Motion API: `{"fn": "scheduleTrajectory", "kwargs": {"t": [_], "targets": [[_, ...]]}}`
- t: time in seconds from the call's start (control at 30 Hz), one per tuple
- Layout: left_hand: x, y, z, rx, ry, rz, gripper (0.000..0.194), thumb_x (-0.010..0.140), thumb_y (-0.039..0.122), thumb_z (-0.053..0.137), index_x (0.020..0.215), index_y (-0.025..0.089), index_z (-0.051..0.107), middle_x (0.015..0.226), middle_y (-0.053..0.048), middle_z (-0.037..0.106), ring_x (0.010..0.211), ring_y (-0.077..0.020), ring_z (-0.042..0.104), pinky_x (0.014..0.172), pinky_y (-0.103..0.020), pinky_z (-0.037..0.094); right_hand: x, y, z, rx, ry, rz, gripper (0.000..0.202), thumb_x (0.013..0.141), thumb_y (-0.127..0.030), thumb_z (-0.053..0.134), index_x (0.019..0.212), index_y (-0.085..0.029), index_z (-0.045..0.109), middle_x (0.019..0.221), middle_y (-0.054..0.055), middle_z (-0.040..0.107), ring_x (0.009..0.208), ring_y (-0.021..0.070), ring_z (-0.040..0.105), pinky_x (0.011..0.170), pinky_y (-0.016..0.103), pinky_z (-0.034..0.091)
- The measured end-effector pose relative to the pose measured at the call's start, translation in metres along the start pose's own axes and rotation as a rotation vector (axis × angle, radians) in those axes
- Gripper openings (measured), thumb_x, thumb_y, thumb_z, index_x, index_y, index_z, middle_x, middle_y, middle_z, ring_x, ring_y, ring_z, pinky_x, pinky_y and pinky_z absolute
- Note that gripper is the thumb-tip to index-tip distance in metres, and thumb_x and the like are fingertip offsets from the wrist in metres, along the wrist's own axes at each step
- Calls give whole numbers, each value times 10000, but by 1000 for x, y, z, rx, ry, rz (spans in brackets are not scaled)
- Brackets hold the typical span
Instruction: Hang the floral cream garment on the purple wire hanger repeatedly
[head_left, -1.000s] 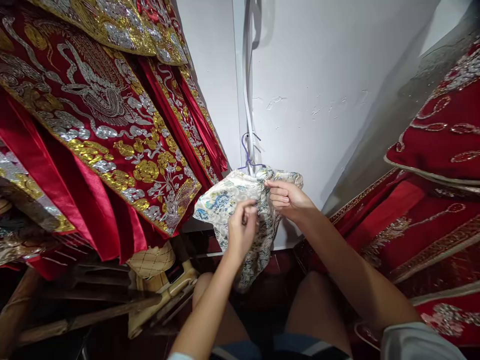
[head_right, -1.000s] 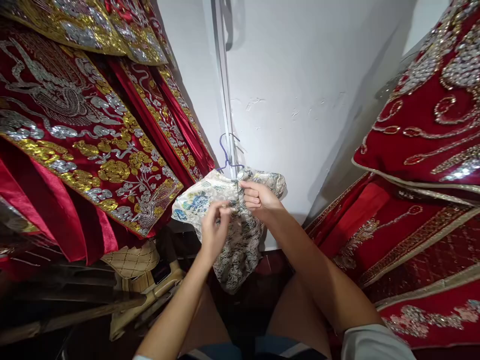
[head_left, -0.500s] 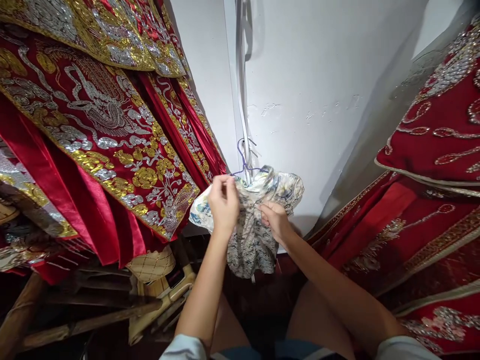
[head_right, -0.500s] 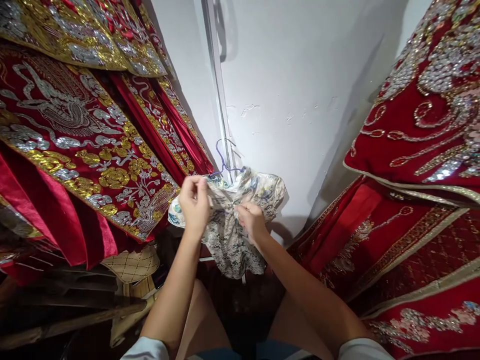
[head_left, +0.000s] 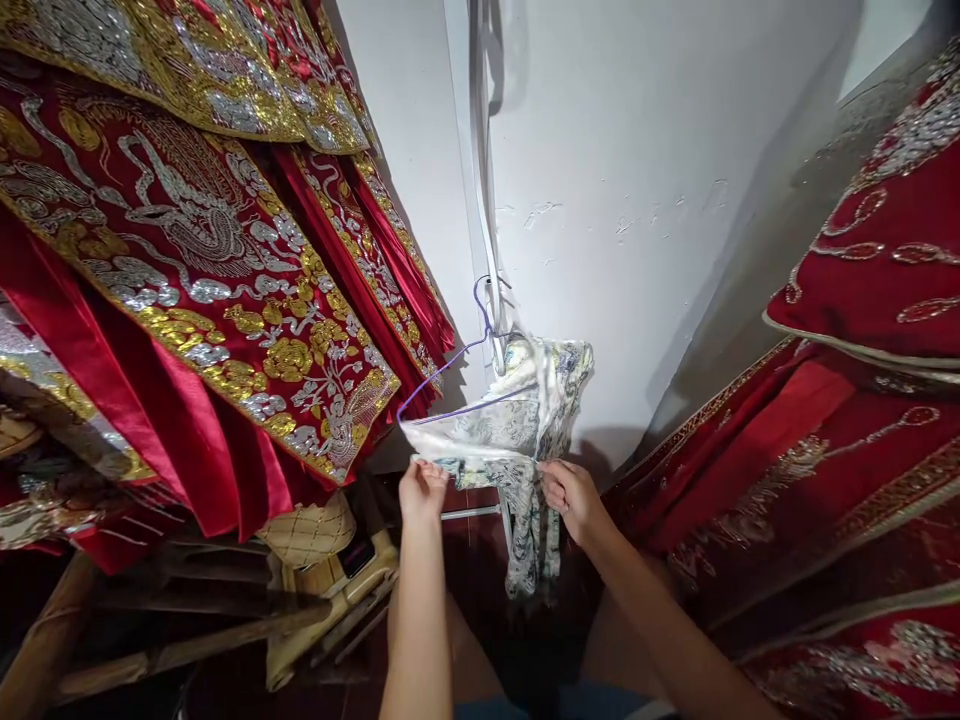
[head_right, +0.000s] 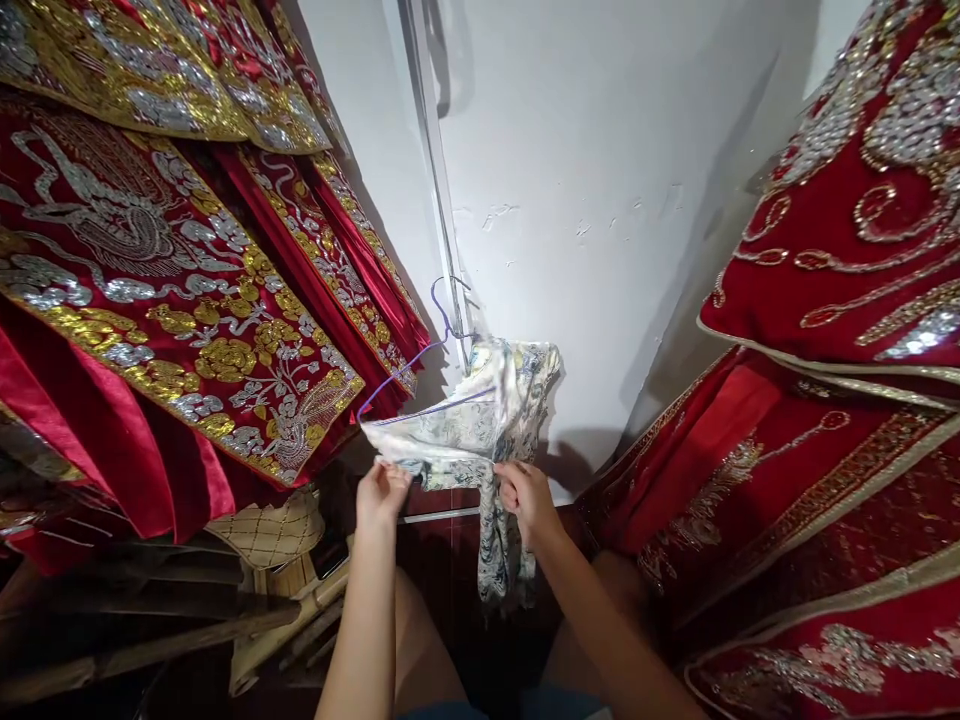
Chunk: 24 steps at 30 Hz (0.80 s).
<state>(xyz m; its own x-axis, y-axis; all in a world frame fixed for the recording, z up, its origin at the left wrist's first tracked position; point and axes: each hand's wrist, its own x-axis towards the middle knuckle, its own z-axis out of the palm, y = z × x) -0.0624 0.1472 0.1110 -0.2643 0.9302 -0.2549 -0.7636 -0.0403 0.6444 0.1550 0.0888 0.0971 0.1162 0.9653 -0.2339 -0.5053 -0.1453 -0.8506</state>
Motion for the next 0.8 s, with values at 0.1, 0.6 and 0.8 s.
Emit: {"fn": "scheduleTrajectory", "kwargs": {"t": [0.1,0.6,0.8], "targets": [[-13,-29,0,36,91,-103,322,968,154,451,647,178,435,543,39,469,472,-87,518,572,-211,472,-8,15,-20,72,37,31,366,598,-365,795,565,-205,467,405,-136,248,361,24,180,366,207,115],[-100,-55,66,496,-440,109,289,887,464,642,833,181,610,756,-1,545,710,-130,516,684,-232,424,-32,26,-86,-424,176,-287,311,707,-493,765,735,-190,699,638,33,606,609,193,531,555,305,414],[-130,-49,77,792,-613,234,227,910,400,629,853,188,683,808,-35,594,785,-178,541,738,-278,432,-49,-7,-38,-519,-390,-284,233,809,-268,683,1038,-226,678,949,38,670,892,241,595,847,344,482]]}}
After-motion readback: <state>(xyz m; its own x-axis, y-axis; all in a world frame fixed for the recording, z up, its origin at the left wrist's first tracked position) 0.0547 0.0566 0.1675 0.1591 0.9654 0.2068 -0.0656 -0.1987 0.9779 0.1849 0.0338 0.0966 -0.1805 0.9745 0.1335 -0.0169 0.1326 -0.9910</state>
